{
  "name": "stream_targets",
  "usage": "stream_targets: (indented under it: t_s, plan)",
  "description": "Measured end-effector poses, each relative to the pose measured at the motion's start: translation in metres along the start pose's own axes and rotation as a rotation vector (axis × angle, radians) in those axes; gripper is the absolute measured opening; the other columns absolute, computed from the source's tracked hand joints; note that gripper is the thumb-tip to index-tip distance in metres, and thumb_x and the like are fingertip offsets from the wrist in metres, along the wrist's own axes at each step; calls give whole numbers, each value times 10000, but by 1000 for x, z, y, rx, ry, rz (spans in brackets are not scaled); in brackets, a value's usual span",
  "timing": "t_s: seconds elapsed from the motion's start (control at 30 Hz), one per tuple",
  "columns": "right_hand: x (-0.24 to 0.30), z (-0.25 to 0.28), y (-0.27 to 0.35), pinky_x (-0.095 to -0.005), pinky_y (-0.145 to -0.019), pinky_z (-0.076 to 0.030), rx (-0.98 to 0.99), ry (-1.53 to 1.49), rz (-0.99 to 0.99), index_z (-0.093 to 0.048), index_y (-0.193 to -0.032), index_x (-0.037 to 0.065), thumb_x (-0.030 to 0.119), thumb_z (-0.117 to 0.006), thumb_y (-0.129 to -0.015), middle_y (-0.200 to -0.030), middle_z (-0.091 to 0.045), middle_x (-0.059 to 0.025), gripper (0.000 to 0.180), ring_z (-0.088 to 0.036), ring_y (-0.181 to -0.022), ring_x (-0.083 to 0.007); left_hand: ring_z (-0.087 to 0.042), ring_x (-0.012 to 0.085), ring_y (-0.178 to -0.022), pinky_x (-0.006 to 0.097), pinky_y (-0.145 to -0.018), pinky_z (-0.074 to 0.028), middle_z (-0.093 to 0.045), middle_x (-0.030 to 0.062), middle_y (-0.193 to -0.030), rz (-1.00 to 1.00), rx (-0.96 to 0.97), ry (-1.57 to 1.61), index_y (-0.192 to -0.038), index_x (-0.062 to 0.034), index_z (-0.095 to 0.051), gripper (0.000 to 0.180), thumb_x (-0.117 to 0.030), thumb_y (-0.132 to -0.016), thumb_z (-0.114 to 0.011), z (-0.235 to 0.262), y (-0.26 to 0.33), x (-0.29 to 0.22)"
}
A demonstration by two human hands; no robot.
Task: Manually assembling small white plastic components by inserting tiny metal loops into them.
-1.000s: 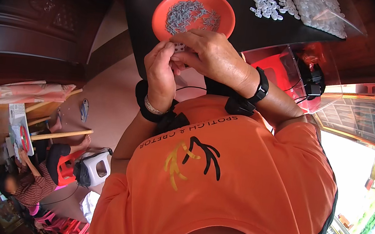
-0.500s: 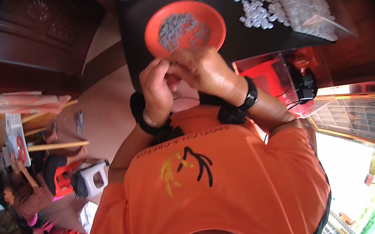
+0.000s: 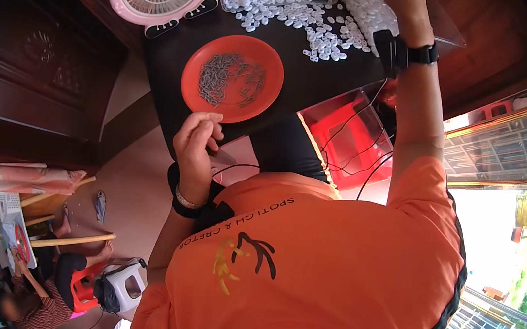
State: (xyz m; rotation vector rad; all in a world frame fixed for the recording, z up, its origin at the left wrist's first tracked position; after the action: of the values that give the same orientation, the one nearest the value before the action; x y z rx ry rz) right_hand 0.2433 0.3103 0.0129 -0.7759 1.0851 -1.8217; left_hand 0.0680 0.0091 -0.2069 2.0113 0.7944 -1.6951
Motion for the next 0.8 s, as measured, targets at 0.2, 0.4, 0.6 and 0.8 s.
stream_targets:
  t_s: [0.2, 0.4, 0.6, 0.8]
  plan:
    - [-2, -74, 42, -331, -608, -514, 270, -237, -9, -666, -977, 41, 179, -651, -801, -803, -663, -158, 224, -655, -696, -269, -589, 315, -881, 382, -804, -452, -640, 145, -923, -631, 164, -825, -867, 18, -629, 136, -72, -803, -550, -37, -5, -33]
    - [38, -188, 136, -315, -747, -512, 963, -441, -31, -676, -982, 60, 185, -648, -769, -873, -693, -96, 248, -665, -812, -229, -577, 283, -843, 385, -769, -420, -634, 96, -860, -576, 150, -984, -829, -17, -633, 103, -95, -793, -575, -27, 3, -25]
    - [53, -207, 161, -373, -757, -499, 1038, -438, -50, -679, -941, 99, 266, -668, -718, -900, -685, -84, 279, -645, -873, -270, -562, 280, -902, 381, -831, -393, -630, 101, -908, -499, 106, -969, -884, -16, -641, 145, -114, -801, -574, -7, 11, -26]
    - [61, -211, 163, -366, -709, -492, 1053, -293, 23, -638, -851, 64, 220, -690, -741, -808, -659, -92, 198, -634, -778, -274, -563, 287, -931, 379, -852, -391, -630, 116, -930, -493, 116, -929, -900, -11, -640, 160, -116, -801, -571, -7, 11, -26]
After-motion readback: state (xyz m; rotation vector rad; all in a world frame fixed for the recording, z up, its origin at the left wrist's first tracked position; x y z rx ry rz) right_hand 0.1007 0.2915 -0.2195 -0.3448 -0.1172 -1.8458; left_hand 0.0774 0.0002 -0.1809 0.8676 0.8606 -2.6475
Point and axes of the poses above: each hand's wrist, its own y-axis away from the middle knuckle, its own z-axis out of the back of the hand, x = y × z, the point moved 8 cm from there along -y, towards the middle knuckle
